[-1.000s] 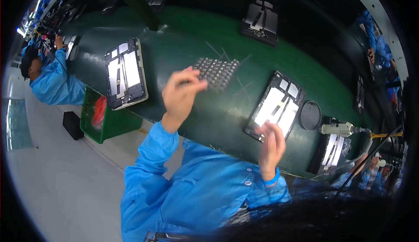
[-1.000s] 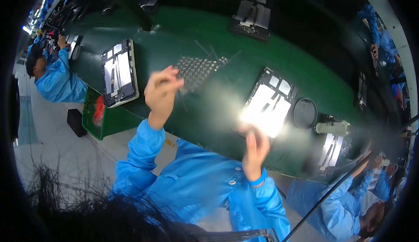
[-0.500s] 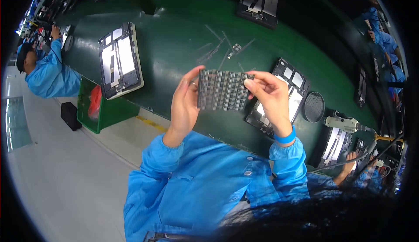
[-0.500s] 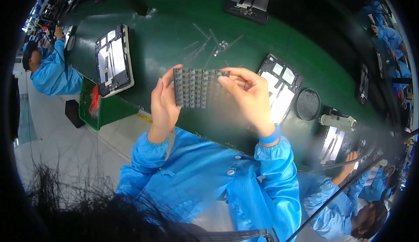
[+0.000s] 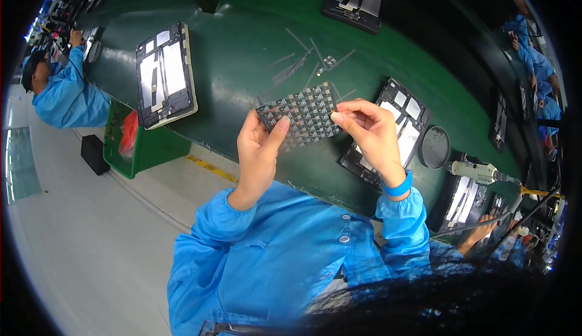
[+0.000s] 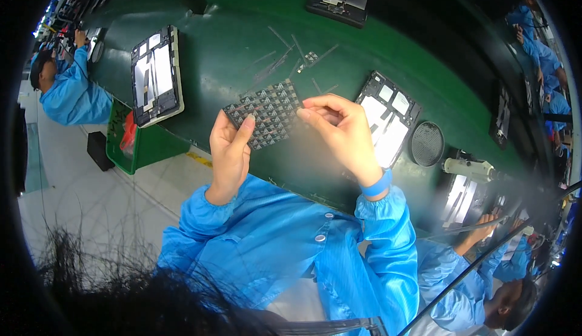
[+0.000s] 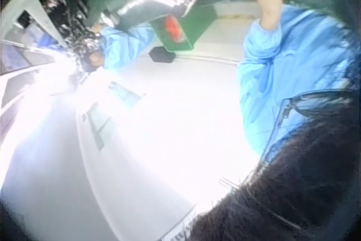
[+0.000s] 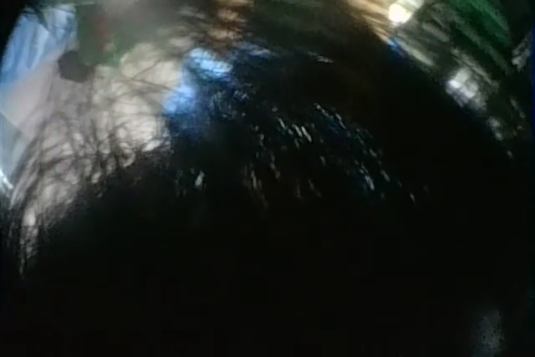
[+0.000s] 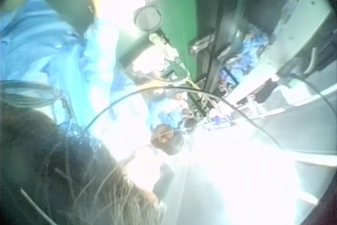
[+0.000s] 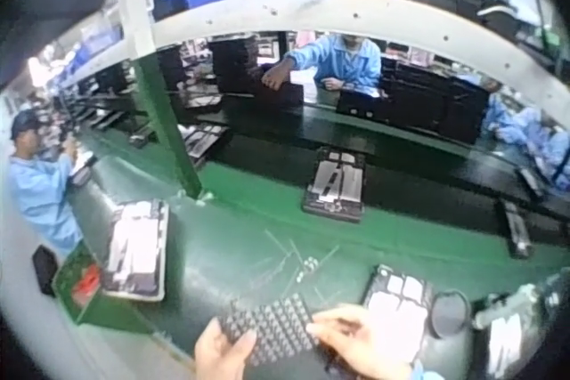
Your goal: The person assembles tablet devices by applying adhesive strips and components onto tablet chassis by hand, fastening screws with an electric screwdriver, and placing the assembled tablet chassis onto the conveyor track.
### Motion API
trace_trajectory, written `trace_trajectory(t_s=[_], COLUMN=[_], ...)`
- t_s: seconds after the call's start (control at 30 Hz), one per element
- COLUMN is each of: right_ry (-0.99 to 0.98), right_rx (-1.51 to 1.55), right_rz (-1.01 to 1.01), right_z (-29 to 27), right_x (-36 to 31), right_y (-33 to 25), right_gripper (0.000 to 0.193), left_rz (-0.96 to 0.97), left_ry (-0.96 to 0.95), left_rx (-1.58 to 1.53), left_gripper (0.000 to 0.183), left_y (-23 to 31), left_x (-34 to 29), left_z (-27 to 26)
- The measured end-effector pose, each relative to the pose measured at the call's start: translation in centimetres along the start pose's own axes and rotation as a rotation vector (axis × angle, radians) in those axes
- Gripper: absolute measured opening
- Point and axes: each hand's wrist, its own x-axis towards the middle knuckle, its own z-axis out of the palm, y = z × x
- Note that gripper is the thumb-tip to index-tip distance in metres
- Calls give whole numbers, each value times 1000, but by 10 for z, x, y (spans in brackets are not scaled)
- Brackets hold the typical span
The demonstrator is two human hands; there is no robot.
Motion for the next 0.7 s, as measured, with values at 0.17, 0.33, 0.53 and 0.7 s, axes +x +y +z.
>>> trace_trajectory(t_s=[0.17,0.33,0.53,0.7], right_ry=[62,-316,-229,-262], right_rx=[-293,-549,-862,-873], right_rz=[-269,-280,-237,-131], right_z=[-5,12,-1,-4], right_x=[5,30,73,103], right_y=[-15,-7,26,59], right_gripper=[33,29,17,22], left_rz=[21,16,385,573], left_ry=[-323,-477,-406,-507], left_rx=[536,984,1235,1485], left_gripper=[26,44,48,60], left_y=[32,34,-14,-66], left_x=[21,53,69,21], left_z=[-13,-11,-13,-19])
